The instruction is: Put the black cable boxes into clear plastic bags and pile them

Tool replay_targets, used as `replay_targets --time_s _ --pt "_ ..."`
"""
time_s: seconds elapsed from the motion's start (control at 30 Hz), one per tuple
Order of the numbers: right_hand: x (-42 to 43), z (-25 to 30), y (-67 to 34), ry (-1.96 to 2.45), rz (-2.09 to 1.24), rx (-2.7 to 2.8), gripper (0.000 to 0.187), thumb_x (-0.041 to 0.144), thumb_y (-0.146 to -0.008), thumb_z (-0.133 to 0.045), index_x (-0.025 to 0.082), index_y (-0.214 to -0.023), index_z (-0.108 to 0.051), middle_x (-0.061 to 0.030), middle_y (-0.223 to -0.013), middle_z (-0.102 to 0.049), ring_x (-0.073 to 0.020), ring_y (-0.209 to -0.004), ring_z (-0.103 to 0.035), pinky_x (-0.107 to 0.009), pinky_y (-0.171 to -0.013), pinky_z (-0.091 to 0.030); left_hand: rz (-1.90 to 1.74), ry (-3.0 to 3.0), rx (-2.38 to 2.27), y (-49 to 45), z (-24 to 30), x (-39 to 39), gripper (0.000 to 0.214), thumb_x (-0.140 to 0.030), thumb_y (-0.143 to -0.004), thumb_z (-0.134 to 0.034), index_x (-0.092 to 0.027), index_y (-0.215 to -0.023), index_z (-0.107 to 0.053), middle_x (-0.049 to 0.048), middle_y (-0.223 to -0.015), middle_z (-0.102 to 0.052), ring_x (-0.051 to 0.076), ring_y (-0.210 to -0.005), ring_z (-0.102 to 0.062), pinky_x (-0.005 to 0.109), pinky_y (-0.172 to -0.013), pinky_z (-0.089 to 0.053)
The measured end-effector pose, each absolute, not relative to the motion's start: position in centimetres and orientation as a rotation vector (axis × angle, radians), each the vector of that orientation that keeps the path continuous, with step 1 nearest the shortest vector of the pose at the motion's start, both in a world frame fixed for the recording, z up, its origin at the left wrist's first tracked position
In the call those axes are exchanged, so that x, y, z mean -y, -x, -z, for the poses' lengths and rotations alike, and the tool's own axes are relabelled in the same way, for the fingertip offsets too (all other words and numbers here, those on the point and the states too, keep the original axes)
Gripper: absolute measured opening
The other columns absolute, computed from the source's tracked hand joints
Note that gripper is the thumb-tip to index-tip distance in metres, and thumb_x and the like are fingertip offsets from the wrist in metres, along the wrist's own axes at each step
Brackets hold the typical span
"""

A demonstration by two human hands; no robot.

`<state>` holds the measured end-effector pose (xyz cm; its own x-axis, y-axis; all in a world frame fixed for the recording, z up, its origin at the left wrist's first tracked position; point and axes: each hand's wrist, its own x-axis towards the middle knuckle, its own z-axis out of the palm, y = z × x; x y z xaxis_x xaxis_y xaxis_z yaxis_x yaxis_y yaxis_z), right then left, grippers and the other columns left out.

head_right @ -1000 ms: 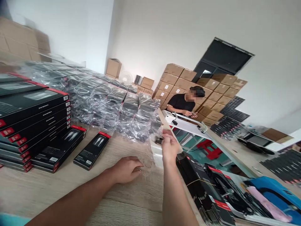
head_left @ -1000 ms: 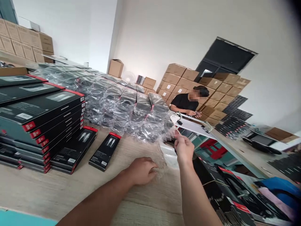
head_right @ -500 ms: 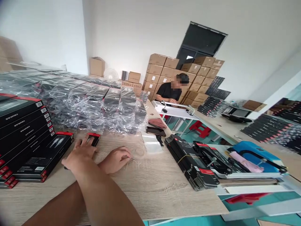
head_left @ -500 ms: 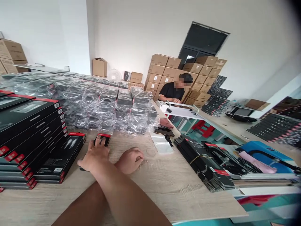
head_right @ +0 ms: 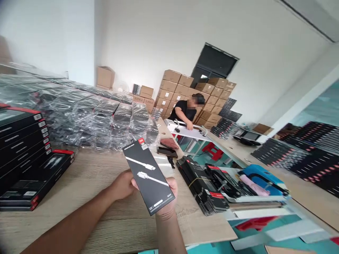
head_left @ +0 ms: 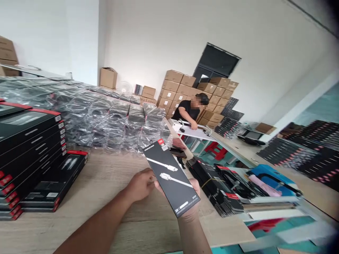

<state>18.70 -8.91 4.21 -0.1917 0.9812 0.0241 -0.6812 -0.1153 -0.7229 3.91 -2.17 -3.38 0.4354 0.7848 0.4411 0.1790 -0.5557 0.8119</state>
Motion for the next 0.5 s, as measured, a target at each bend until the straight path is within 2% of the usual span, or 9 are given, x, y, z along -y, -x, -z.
replay_targets --time_s 0.13,0.2,0.27,0.33,0.4,0.47,0.5 --pt "9.9 -1.4 -21.3 0.592 -1.571 0.534 0.029 0.047 -0.071 -0.056 0.030 -0.089 -0.070 -0.0013 -0.100 -0.073 -0.0271 -0.107 -0.061 -0.055 -0.104 -0.034 -1.216 -1.911 -0.993 -2.9 2.8 1.4 0.018 -0.016 -0.079 -0.050 -0.020 -0.088 -0.065 0.0037 -0.089 -0.067 0.015 -0.074 -0.061 0.026 -0.069 -0.047" --pt "10.3 -0.5 -21.4 0.612 -1.498 0.504 0.035 0.053 -0.075 -0.051 0.029 -0.092 -0.071 -0.0021 -0.100 -0.073 -0.0268 -0.105 -0.062 -0.054 -0.103 -0.037 -1.376 -1.859 -1.014 -1.9 1.7 1.0 0.014 -0.020 -0.081 -0.049 -0.020 -0.077 -0.063 0.0041 -0.089 -0.066 0.017 -0.081 -0.061 0.027 -0.074 -0.047" --pt "11.0 0.1 -20.6 0.653 -1.442 0.545 0.044 0.057 -0.078 -0.045 0.025 -0.096 -0.070 -0.0053 -0.100 -0.072 -0.0288 -0.105 -0.063 -0.055 -0.100 -0.039 -1.597 -1.778 -1.018 -1.1 0.0 1.1 0.018 -0.023 -0.084 -0.049 -0.020 -0.070 -0.059 0.0052 -0.097 -0.066 0.019 -0.094 -0.060 0.030 -0.087 -0.045" --pt "11.5 0.7 -19.0 0.721 -1.413 0.649 0.053 0.059 -0.080 -0.040 0.019 -0.102 -0.069 -0.0093 -0.100 -0.072 -0.0318 -0.105 -0.062 -0.057 -0.095 -0.042 -1.815 -1.678 -1.048 -1.2 -2.0 1.9 0.016 -0.027 -0.087 -0.047 -0.021 -0.082 -0.061 0.0065 -0.115 -0.062 0.022 -0.112 -0.055 0.036 -0.100 -0.039" --pt "11.5 1.0 -17.2 0.821 -1.344 0.800 0.059 0.059 -0.083 -0.034 0.017 -0.109 -0.066 -0.0107 -0.099 -0.072 -0.0334 -0.105 -0.062 -0.057 -0.091 -0.045 -1.869 -1.736 -1.037 -2.5 -3.6 3.9 0.025 -0.030 -0.088 -0.047 -0.024 -0.110 -0.058 0.0073 -0.138 -0.047 0.026 -0.131 -0.040 0.043 -0.111 -0.026" --pt "11.2 1.0 -16.2 0.969 -1.120 1.032 0.057 0.058 -0.087 -0.029 0.023 -0.117 -0.062 -0.0073 -0.103 -0.071 -0.0327 -0.105 -0.063 -0.056 -0.089 -0.047 -1.577 -2.071 -0.869 -4.1 -4.4 6.9 0.042 -0.034 -0.085 -0.051 -0.028 -0.127 -0.051 0.0065 -0.149 -0.035 0.030 -0.140 -0.024 0.050 -0.115 -0.012" --pt "11.0 0.9 -16.2 1.046 -0.974 1.163 0.053 0.057 -0.088 -0.029 0.028 -0.121 -0.059 -0.0047 -0.106 -0.070 -0.0320 -0.106 -0.062 -0.055 -0.089 -0.048 -1.328 -2.237 -0.692 -4.7 -4.5 8.6 0.047 -0.040 -0.081 -0.057 -0.029 -0.127 -0.053 0.0067 -0.148 -0.038 0.033 -0.140 -0.024 0.052 -0.115 -0.010"
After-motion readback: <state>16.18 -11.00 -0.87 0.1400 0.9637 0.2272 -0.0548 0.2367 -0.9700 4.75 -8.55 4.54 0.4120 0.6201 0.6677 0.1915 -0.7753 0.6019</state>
